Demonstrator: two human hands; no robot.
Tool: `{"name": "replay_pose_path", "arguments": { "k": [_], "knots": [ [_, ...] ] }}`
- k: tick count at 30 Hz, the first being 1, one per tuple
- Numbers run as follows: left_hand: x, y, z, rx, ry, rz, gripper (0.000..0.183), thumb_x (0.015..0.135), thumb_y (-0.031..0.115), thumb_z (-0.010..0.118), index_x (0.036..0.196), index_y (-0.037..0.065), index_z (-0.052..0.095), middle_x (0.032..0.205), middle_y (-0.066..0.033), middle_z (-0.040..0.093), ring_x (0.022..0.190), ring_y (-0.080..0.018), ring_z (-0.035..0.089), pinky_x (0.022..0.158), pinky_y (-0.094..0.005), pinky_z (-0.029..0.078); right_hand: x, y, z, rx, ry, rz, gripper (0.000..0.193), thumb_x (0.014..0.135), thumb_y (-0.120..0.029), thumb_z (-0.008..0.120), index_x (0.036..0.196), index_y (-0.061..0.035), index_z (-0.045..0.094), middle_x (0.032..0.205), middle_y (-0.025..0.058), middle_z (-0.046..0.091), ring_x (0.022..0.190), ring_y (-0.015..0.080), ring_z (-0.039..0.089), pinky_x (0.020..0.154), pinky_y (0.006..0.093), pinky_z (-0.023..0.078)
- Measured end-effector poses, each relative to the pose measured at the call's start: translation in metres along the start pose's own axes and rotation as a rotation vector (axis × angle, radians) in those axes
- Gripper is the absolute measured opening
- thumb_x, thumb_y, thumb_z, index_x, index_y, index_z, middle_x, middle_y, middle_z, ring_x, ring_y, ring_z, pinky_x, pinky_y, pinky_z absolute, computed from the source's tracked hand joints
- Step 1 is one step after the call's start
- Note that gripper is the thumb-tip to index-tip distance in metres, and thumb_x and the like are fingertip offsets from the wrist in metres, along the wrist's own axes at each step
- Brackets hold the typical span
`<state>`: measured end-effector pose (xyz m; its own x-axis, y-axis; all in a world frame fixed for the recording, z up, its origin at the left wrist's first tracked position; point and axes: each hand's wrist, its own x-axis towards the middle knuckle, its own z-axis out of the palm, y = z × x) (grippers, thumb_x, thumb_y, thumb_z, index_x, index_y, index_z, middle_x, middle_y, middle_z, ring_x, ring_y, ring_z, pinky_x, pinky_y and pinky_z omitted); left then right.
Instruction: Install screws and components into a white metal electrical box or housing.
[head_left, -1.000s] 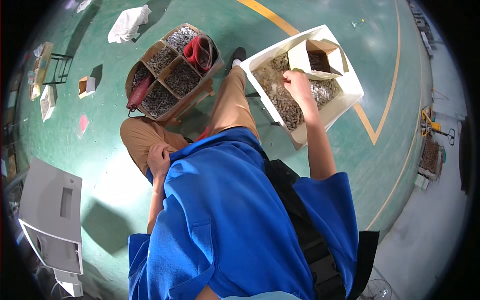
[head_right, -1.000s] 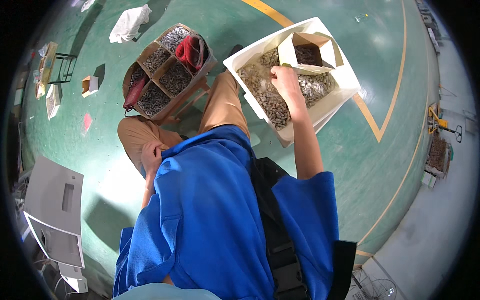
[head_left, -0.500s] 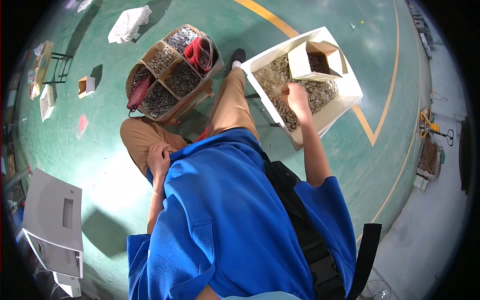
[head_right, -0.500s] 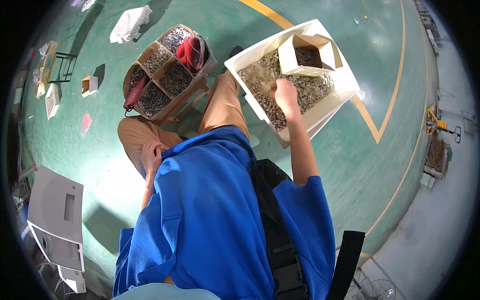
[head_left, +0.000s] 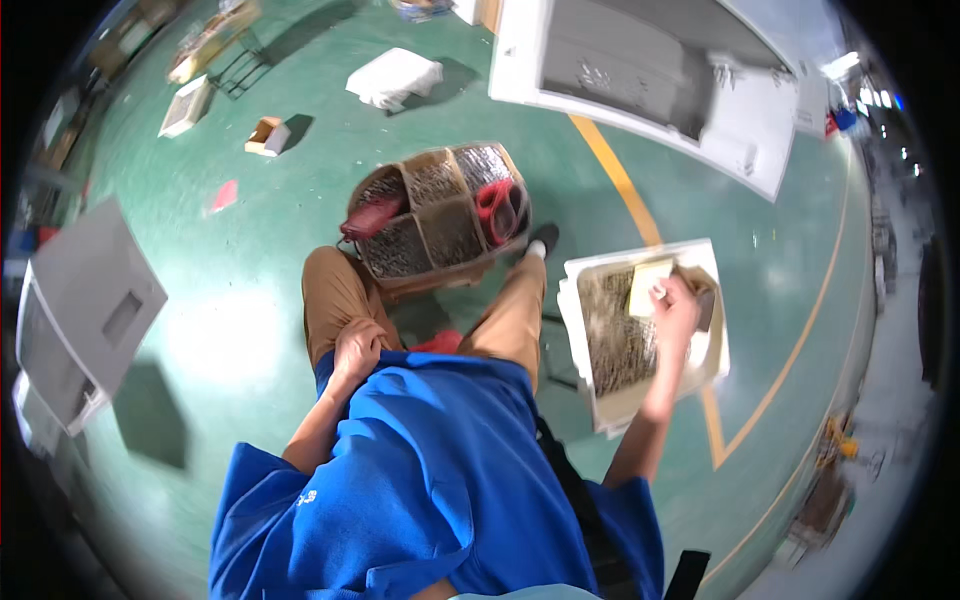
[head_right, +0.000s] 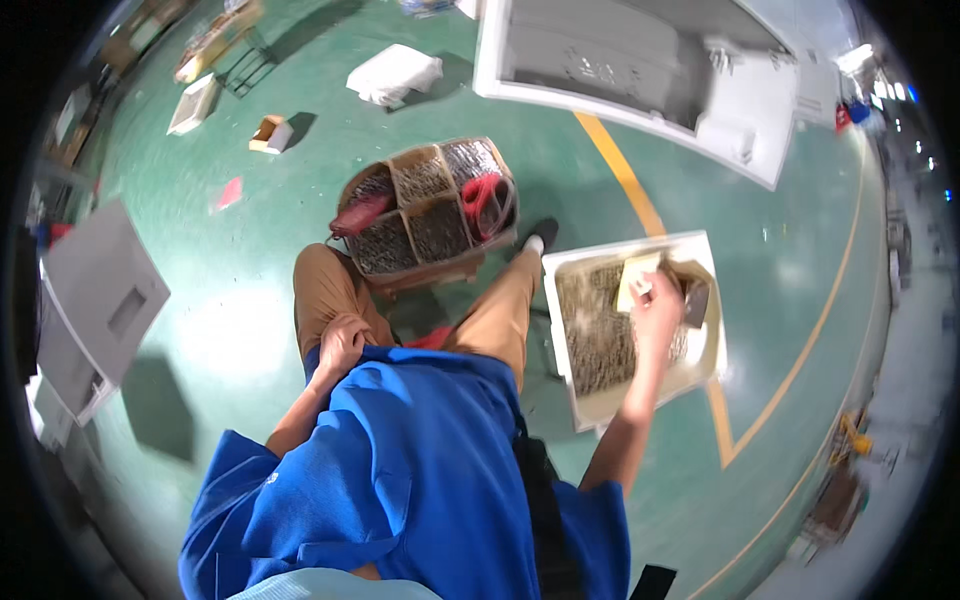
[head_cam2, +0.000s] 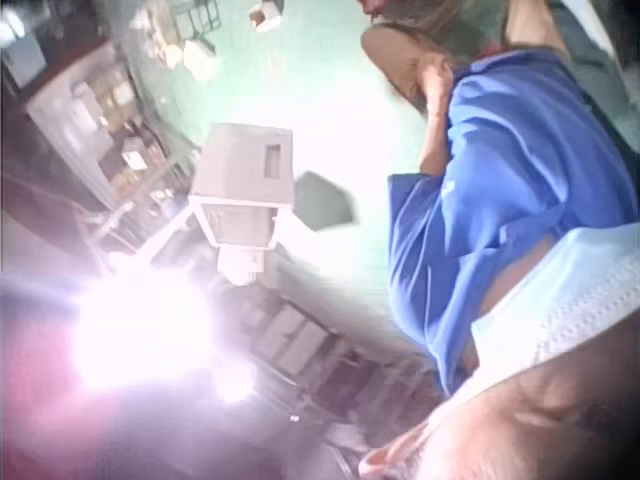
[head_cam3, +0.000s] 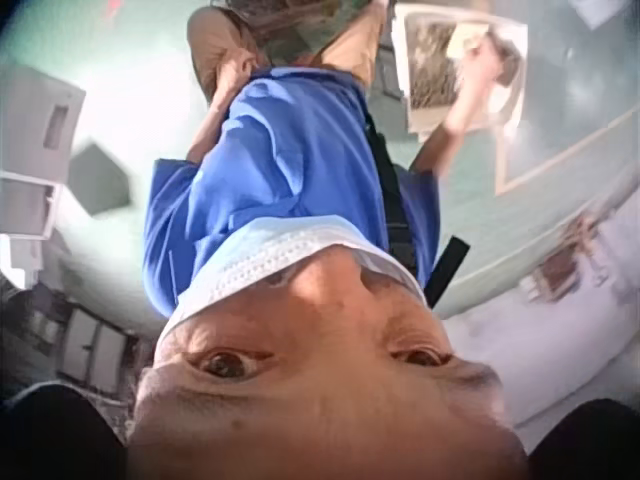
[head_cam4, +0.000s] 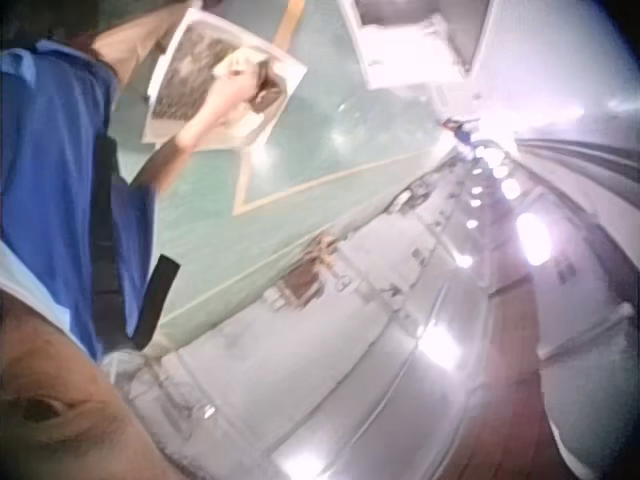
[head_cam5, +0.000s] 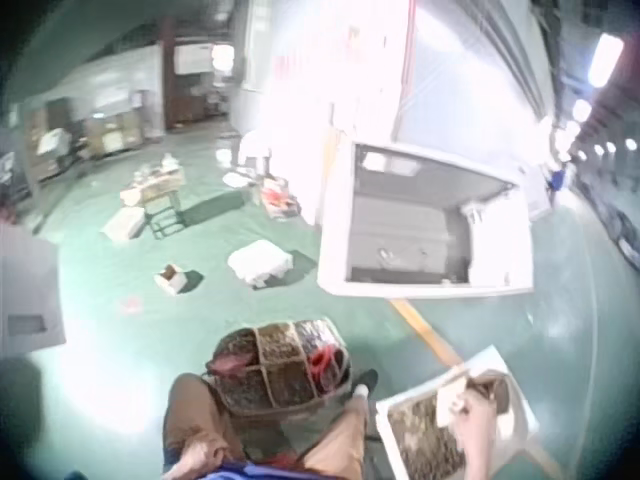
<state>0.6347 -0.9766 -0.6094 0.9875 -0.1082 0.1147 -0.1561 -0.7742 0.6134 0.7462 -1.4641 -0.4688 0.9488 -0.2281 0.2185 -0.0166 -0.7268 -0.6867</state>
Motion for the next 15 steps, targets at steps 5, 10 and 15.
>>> {"name": "replay_pose_path", "arguments": {
  "k": [5, 10, 15],
  "knots": [
    [-0.013, -0.008, -0.001, -0.034, 0.099, -0.03, 0.007, 0.07, 0.004, 0.056, 0.073, 0.003, 0.062, 0.078, -0.0117, 0.062, 0.082, -0.0307, 0.058, 0.076, -0.0391, 0.047, -0.007, 0.044, 0.109, -0.112, -0.445, -0.035, 0.022, 0.076, -0.005, 0.058, 0.097, 0.0017, 0.062, 0.093, 0.0179, 0.063, 0.085, 0.0223, 0.06, 0.08, 0.0349, 0.045],
    [0.01, 0.003, 0.008, -0.043, 0.066, 0.035, 0.007, 0.071, 0.006, 0.055, 0.071, 0.003, 0.061, 0.078, -0.0112, 0.061, 0.082, -0.0289, 0.058, 0.076, -0.038, 0.048, -0.028, 0.14, 0.12, 0.557, -0.432, 0.344, 0.021, 0.075, -0.002, 0.058, 0.094, 0.0056, 0.062, 0.087, 0.0081, 0.063, 0.081, 0.0155, 0.058, 0.071, 0.03, 0.047],
    [-0.007, 0.0, -0.007, -0.036, 0.091, -0.101, 0.008, 0.072, 0.006, 0.057, 0.075, 0.003, 0.064, 0.081, -0.0127, 0.063, 0.084, -0.0298, 0.059, 0.078, -0.0376, 0.048, -0.047, 0.063, 0.075, -0.377, -0.763, -0.213, 0.019, 0.06, -0.013, 0.068, 0.078, -0.0061, 0.068, 0.068, 0.0117, 0.064, 0.069, 0.0246, 0.064, 0.063, 0.0367, 0.049]
  ]
}}
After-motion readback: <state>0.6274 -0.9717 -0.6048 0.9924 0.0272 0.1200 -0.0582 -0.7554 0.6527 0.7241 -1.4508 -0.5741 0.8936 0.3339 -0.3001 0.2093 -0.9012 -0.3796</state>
